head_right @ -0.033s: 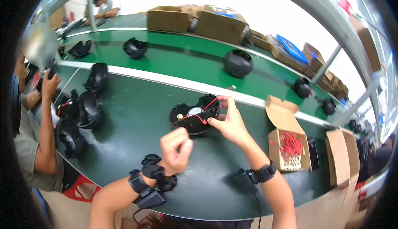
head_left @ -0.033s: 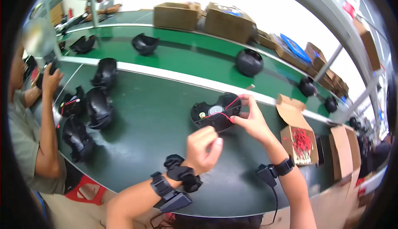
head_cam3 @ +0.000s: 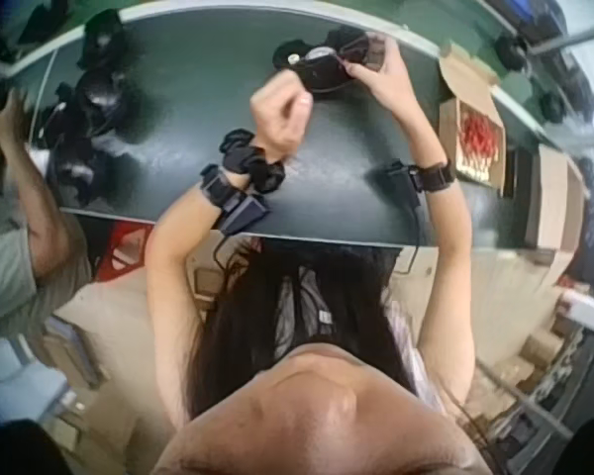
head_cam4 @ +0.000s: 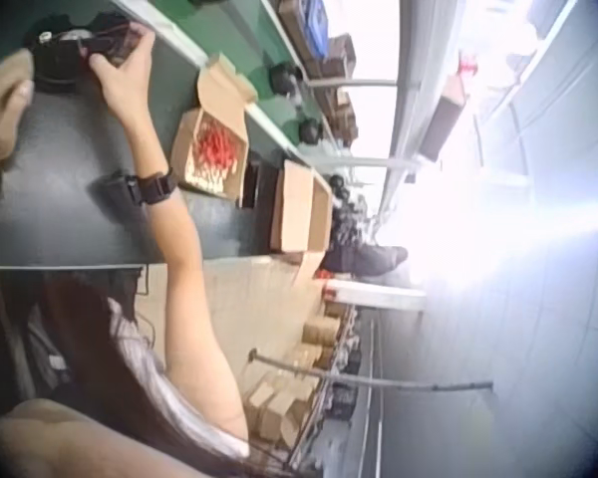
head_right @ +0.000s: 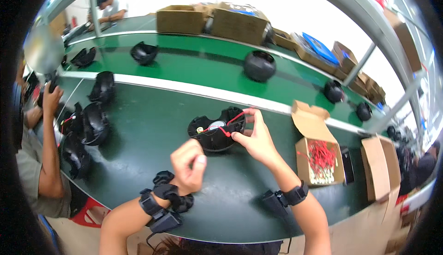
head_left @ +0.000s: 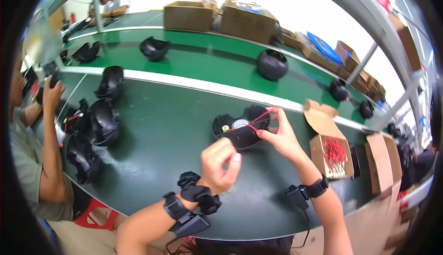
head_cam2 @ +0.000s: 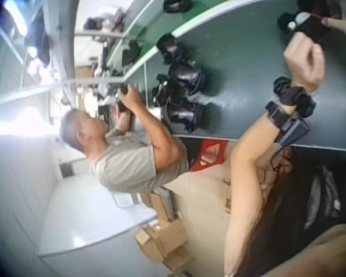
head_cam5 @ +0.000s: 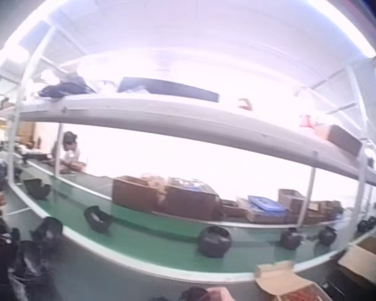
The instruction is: Insert battery and connect wires inside a plastic housing on an assembly line.
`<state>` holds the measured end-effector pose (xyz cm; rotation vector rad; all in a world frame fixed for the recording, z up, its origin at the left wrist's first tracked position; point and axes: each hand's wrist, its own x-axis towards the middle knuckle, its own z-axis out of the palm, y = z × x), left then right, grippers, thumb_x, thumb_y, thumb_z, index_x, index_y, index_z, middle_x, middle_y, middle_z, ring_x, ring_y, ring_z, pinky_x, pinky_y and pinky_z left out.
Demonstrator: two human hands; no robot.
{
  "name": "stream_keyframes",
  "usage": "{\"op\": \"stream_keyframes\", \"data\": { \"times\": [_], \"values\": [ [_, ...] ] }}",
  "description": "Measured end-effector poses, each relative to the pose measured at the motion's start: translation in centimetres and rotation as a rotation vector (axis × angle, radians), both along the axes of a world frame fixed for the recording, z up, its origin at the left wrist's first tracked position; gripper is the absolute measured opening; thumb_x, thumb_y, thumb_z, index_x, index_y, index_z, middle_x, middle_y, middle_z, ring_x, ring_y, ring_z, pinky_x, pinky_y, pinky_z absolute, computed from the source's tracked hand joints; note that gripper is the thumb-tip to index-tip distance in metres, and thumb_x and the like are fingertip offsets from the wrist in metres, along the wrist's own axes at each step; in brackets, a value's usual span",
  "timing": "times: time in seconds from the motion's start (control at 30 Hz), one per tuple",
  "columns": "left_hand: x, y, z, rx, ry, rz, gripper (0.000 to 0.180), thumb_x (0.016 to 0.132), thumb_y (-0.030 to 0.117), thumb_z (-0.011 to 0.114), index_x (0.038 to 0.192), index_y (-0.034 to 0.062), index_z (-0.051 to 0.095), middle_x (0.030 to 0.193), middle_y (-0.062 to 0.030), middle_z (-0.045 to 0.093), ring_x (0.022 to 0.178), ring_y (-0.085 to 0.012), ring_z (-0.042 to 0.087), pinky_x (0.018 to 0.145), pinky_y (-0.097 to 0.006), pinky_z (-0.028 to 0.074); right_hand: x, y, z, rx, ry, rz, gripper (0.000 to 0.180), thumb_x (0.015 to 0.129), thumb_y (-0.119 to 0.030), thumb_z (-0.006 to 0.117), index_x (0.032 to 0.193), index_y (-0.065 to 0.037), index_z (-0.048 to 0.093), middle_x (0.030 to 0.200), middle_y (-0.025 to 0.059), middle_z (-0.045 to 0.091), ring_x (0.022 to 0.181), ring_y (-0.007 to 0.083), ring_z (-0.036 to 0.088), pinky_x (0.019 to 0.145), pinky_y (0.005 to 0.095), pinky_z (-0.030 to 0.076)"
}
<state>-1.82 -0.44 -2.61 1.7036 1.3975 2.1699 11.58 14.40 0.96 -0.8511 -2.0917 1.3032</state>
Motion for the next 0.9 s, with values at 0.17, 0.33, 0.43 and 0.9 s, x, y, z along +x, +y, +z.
{"op": "stream_keyframes", "data": {
  "times": [0.17,0.33,0.43,0.9],
  "values": [
    [0.3,0.7,-1.0,-0.128,-0.063,0.161,0.013,0.079,-0.001,0.058,0.089,0.0007,0.051,0.089,-0.0095,0.047,0.075,-0.0180,0.048,0.065,-0.028,0.042,5.2,-4.1,-1.4,-0.438,0.176,-0.175,0.056,0.088,-0.021,0.069,0.121,0.003,0.030,0.115,0.0183,0.047,0.096,0.0231,0.061,0.078,0.0354,0.058],
    [0.2,0.8,-1.2,-0.260,-0.491,-0.130,0.011,0.098,0.009,0.049,0.105,0.0009,0.052,0.106,-0.0053,0.056,0.097,-0.0106,0.053,0.088,-0.026,0.043,8.8,-9.8,-1.5,-0.665,0.286,-0.045,0.046,0.091,-0.018,0.065,0.117,0.001,0.032,0.114,0.0165,0.052,0.097,0.0199,0.062,0.082,0.0332,0.054],
    [-0.3,1.3,-0.7,-0.243,-0.534,-0.283,0.033,0.103,0.026,0.039,0.117,-0.0014,0.052,0.116,-0.0098,0.058,0.110,-0.0152,0.053,0.097,-0.028,0.040,11.0,-10.9,2.3,-0.605,-0.247,0.478,0.036,0.093,-0.024,0.063,0.114,0.002,0.050,0.091,0.0081,0.067,0.082,0.0089,0.063,0.072,0.0271,0.052],
    [-0.1,1.1,0.3,-0.413,-0.320,-0.769,0.077,0.082,0.035,0.057,0.144,-0.0002,0.029,0.153,-0.0211,0.022,0.144,-0.0307,0.020,0.116,-0.041,0.013,7.3,-6.4,2.3,0.684,-0.053,0.223,0.013,0.080,0.003,0.063,0.092,-0.001,0.060,0.084,0.0094,0.063,0.067,0.0170,0.062,0.058,0.0316,0.049]
  ]
}}
